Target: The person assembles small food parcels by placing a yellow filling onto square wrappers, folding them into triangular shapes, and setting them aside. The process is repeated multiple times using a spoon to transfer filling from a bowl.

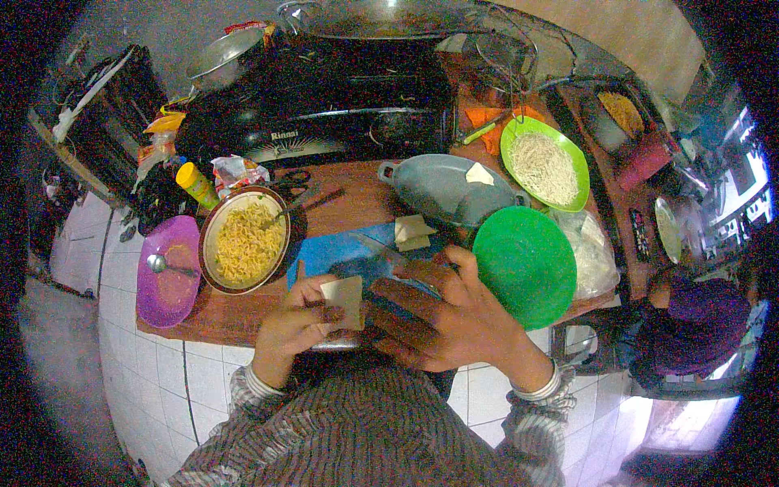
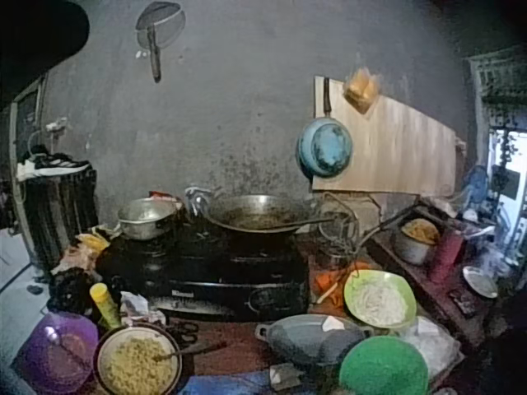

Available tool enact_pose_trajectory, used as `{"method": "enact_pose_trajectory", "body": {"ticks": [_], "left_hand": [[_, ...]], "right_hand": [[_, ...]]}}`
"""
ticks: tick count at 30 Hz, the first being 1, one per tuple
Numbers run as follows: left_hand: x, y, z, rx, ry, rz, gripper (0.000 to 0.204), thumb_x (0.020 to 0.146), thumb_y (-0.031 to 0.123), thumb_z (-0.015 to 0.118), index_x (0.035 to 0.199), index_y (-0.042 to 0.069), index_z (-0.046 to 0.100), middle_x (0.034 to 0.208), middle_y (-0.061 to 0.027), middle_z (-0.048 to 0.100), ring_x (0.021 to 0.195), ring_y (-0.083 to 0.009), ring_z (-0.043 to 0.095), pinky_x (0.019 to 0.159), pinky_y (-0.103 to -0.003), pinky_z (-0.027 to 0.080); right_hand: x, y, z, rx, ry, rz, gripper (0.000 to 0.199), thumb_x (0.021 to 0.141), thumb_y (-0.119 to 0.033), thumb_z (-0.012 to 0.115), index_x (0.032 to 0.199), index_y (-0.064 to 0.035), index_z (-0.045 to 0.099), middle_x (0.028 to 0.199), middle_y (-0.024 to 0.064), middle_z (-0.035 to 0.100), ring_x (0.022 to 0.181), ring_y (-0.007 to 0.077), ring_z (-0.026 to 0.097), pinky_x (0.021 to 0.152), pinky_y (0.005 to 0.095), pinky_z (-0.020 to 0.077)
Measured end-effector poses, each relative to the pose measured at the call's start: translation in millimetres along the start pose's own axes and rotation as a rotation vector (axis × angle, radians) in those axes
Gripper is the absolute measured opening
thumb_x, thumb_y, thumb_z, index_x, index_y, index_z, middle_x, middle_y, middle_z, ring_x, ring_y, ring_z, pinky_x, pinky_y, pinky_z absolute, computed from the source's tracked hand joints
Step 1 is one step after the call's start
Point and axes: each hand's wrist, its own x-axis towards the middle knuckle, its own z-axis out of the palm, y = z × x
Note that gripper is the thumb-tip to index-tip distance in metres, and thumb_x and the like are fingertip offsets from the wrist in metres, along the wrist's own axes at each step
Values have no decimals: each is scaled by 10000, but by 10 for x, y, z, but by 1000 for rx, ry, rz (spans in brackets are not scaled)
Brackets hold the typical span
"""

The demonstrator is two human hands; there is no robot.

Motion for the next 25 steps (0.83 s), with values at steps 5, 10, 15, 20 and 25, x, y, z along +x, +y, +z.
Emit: {"method": "enact_pose_trajectory", "body": {"ticks": [5, 10, 15, 20, 25], "left_hand": [[11, -45, -1, -177, -69, 207, 356, 757, 52, 619, 1090, 11, 499, 899, -83, 599, 780, -162, 589, 602, -257, 492], [85, -12, 76, -87, 11, 260, 382, 759, -6, 559, 1124, -22, 450, 960, -111, 577, 837, -184, 585, 710, -284, 490], [54, -73, 293, -183, 38, 437, 370, 760, -14, 563, 1116, -18, 461, 910, -91, 587, 815, -150, 582, 680, -243, 481], [58, -69, 197, -93, 40, 427, 410, 756, 1, 600, 1136, -4, 447, 916, -86, 586, 776, -160, 570, 665, -245, 469], [73, -136, 53, -171, -72, 430, 389, 775, -27, 571, 1145, -44, 453, 1085, -152, 551, 973, -222, 558, 857, -329, 446]], "right_hand": [[-85, -41, 18, 42, 41, -30, 267, 648, -354, 680, 858, -190, 673, 1001, -11, 557, 953, 236, 461, 799, 442, 326], [-48, -88, 216, 91, 217, 310, 304, 633, -295, 689, 852, -99, 611, 964, 83, 491, 932, 282, 423, 787, 444, 321], [122, -149, 473, 202, 259, 439, 294, 637, -231, 675, 828, -50, 545, 968, 146, 437, 917, 327, 382, 790, 455, 307], [199, -148, 507, 112, 255, 349, 260, 653, -199, 650, 848, -58, 551, 967, 140, 434, 889, 330, 359, 770, 448, 302], [231, -147, 524, 129, 249, 329, 317, 636, -220, 665, 903, -88, 558, 977, 107, 435, 889, 318, 363, 766, 464, 290]]}}
